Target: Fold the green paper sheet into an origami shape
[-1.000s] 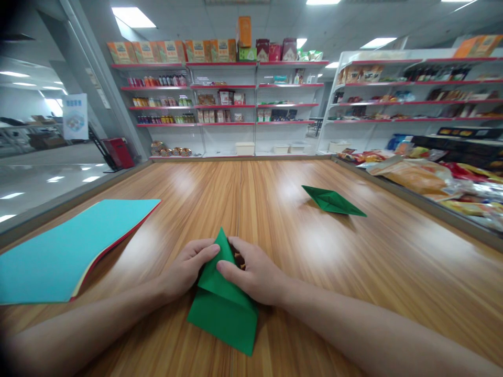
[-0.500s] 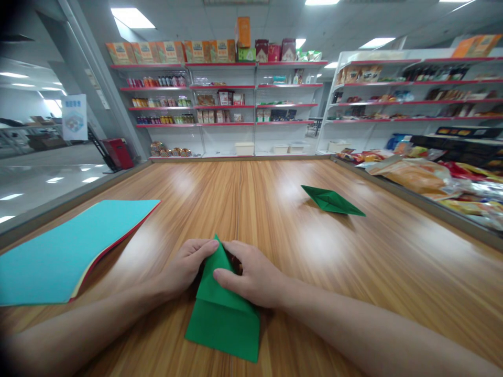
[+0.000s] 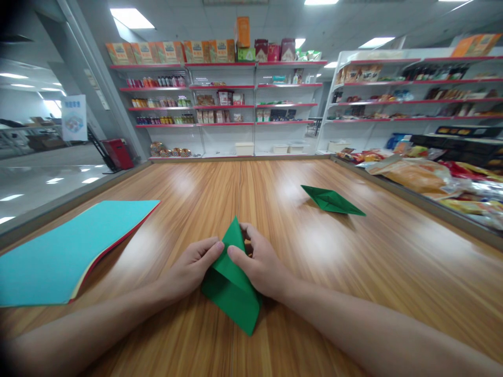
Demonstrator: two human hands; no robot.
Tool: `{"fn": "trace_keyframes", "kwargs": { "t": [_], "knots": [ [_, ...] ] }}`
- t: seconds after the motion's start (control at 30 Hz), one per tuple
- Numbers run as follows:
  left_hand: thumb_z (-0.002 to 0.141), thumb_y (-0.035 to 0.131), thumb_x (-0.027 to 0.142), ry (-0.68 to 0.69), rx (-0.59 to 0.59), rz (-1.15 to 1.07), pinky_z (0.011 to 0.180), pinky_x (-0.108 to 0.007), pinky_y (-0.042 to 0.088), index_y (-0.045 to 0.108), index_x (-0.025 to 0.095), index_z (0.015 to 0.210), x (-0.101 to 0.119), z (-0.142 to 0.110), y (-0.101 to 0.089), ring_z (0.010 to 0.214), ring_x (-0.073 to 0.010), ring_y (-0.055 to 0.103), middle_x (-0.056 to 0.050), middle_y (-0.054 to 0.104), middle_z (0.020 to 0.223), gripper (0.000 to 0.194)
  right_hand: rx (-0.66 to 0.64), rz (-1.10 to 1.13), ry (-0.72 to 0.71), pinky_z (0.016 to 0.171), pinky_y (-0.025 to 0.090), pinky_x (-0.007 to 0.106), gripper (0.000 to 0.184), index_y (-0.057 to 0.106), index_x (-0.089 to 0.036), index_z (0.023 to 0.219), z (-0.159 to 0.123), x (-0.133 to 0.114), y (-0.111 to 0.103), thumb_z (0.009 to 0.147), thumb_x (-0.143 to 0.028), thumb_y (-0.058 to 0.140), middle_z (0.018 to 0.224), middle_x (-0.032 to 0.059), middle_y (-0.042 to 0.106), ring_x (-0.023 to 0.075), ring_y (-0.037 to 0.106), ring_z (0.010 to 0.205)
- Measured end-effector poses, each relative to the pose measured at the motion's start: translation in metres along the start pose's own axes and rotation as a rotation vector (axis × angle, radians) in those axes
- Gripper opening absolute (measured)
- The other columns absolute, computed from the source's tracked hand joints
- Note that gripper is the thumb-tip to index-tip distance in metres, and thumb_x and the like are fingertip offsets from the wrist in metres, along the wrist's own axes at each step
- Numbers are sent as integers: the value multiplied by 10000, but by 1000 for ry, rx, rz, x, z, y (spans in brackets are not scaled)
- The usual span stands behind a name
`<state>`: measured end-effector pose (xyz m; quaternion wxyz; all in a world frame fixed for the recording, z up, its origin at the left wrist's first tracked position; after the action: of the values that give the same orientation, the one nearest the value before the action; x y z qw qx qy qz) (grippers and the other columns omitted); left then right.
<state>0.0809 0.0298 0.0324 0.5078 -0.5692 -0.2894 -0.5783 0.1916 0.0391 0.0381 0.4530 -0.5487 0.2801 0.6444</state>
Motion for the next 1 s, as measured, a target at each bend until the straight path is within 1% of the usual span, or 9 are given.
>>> {"fn": "trace_keyframes", "kwargs": {
  "t": [0.13,0.2,0.33,0.4,0.5,0.6,0.77,0.9,1.0],
  "knots": [
    [929,437,467,9,52,52,499,-223,266,375,189,646,2,-1,-2,564,-104,329,53,306,617,401,90,6,-13,621,468,258,309,465,-187,1110,-1,-3,-6,881,-370,563,881,23,558,143,560,755],
    [937,422,466,15,51,41,496,-220,272,374,191,655,3,-2,-2,561,-103,337,54,309,620,397,124,16,-21,611,466,249,310,469,-189,1106,-2,-5,-8,875,-370,570,887,25,559,137,555,745],
    [951,405,453,54,55,78,511,-224,288,397,186,666,8,-6,-4,568,-106,351,49,332,628,390,100,95,-6,641,479,256,359,464,-194,1128,-2,-3,-5,854,-384,596,939,39,568,146,566,778],
    [951,406,449,78,47,102,521,-229,293,404,184,661,11,-9,-5,573,-108,355,44,340,629,393,70,131,6,648,475,257,356,487,-189,1098,-1,-2,-3,835,-393,616,930,39,573,149,563,779],
    [944,416,450,80,14,94,514,-234,289,422,180,664,11,-11,-4,567,-111,357,39,347,626,389,40,155,39,630,453,253,302,540,-169,982,1,1,-1,829,-420,612,853,27,578,136,538,722],
    [937,427,442,73,-31,54,516,-236,290,453,172,693,11,-12,-1,573,-113,362,34,365,637,365,66,182,89,633,444,263,325,583,-150,918,2,5,-2,850,-467,563,790,27,586,136,530,689],
    [937,436,425,75,-124,22,538,-241,290,454,166,711,12,-13,5,596,-114,359,30,366,659,344,176,130,131,599,432,271,403,638,-148,920,3,8,-11,871,-521,491,732,31,582,152,531,670],
    [920,459,450,77,-163,15,552,-244,286,432,168,681,11,-12,8,609,-117,361,27,362,666,370,159,115,118,587,419,263,371,634,-149,906,3,8,-11,860,-496,509,727,22,562,143,509,654],
    [896,481,493,43,-221,-42,537,-241,269,421,171,655,7,-9,11,593,-113,353,31,357,649,407,149,99,121,564,399,254,354,619,-152,895,3,8,-11,851,-488,515,687,0,516,126,466,605]
  ]
}}
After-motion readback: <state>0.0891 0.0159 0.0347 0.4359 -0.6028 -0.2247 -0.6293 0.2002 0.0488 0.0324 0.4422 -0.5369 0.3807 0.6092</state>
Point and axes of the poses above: each hand's wrist, its own z-axis towards the middle knuckle, its own y-axis out of the palm, x = y × z, the point moved 8 cm from there along z, towards the middle knuckle
